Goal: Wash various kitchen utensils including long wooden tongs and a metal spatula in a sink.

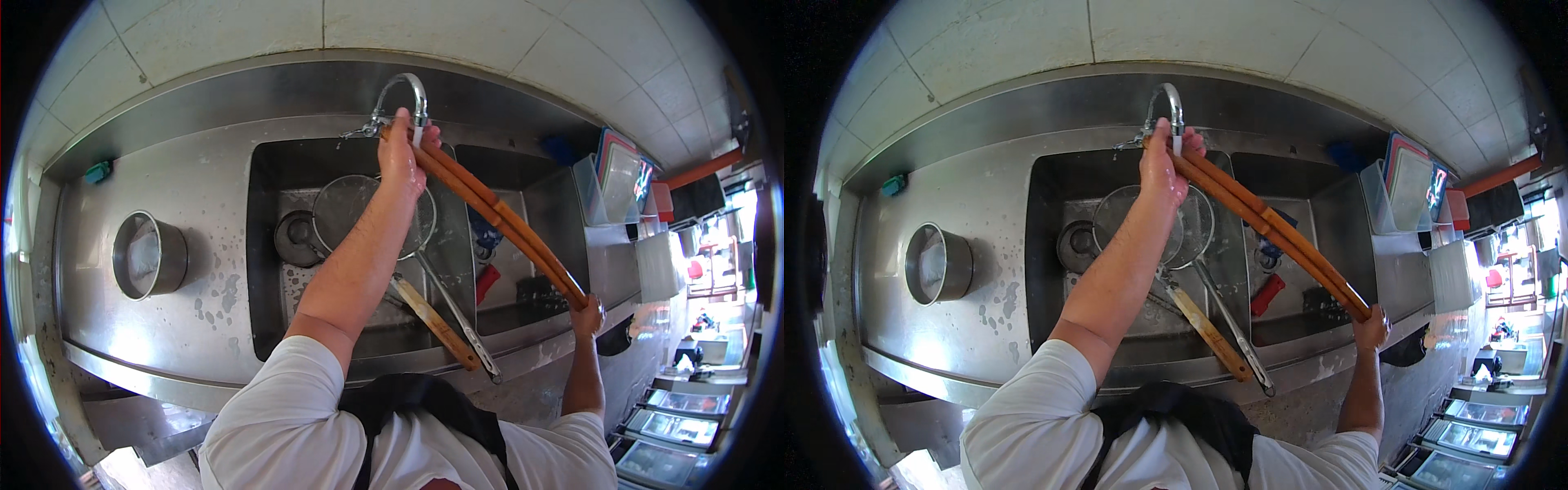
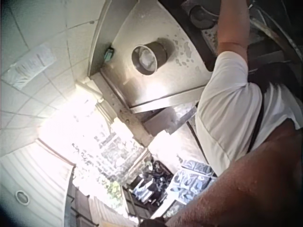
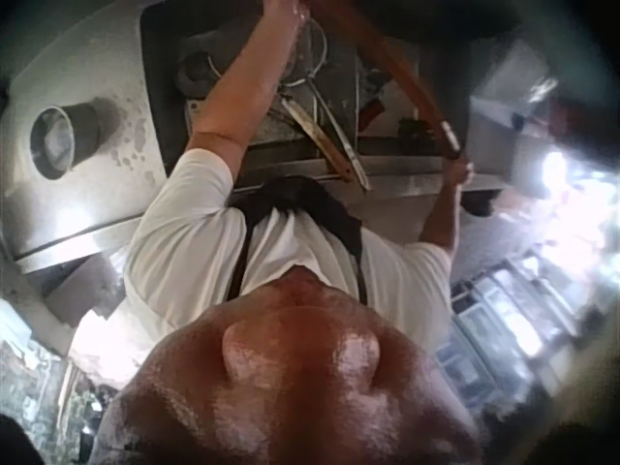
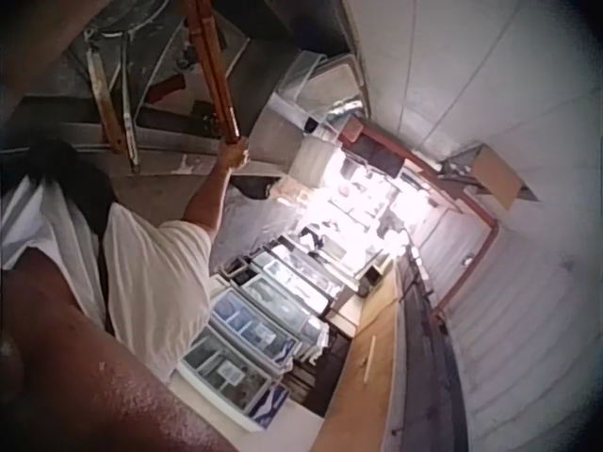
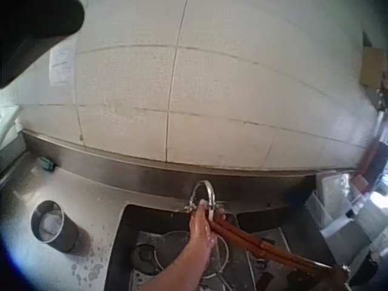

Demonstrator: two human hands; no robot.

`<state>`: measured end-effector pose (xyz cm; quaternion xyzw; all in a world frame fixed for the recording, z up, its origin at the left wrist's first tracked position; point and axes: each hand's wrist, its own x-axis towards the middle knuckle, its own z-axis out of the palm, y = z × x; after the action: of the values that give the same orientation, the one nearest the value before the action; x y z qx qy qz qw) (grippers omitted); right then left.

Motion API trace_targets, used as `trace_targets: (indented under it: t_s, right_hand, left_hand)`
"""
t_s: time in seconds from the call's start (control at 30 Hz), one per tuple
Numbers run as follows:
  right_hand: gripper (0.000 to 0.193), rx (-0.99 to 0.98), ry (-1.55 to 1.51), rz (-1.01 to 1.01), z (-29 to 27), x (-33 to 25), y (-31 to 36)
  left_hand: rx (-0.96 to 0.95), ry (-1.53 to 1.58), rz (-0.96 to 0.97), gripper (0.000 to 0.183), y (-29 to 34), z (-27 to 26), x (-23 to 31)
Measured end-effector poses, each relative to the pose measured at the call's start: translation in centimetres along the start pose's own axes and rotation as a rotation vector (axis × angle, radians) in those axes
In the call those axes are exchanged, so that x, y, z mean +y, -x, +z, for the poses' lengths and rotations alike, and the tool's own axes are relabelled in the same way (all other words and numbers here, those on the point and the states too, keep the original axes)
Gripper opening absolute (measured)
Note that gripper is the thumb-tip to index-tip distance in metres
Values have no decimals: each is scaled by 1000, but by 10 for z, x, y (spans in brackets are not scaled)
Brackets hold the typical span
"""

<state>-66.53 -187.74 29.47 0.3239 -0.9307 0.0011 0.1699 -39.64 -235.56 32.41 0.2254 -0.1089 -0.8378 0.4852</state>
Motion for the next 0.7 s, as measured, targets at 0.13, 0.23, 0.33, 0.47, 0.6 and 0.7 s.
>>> trace_targets:
  t_s: [0.13,0.23,0.33,0.47,0.6,0.7]
  right_hand:
    - [41,-161,18,0,-35,3,24]
    - [44,-566,-202,15,-37,33,44]
    - [44,-842,-272,125,-53,5,51]
    - [19,-132,-21,-34,-39,29,61]
    - [11,115,114,5,-55,42,47]
    - [19,103,140,-27,-64,29,40]
  left_hand:
    - [17,85,-52,28,-9,1,2]
    - [-39,173,-164,22,-11,6,-1]
    - [-127,210,-228,19,-11,-4,8]
    - [-241,100,-233,15,-2,-2,-7]
    - [-50,-240,-107,14,1,-6,-21]
    - [85,-197,-150,16,-3,-6,-19]
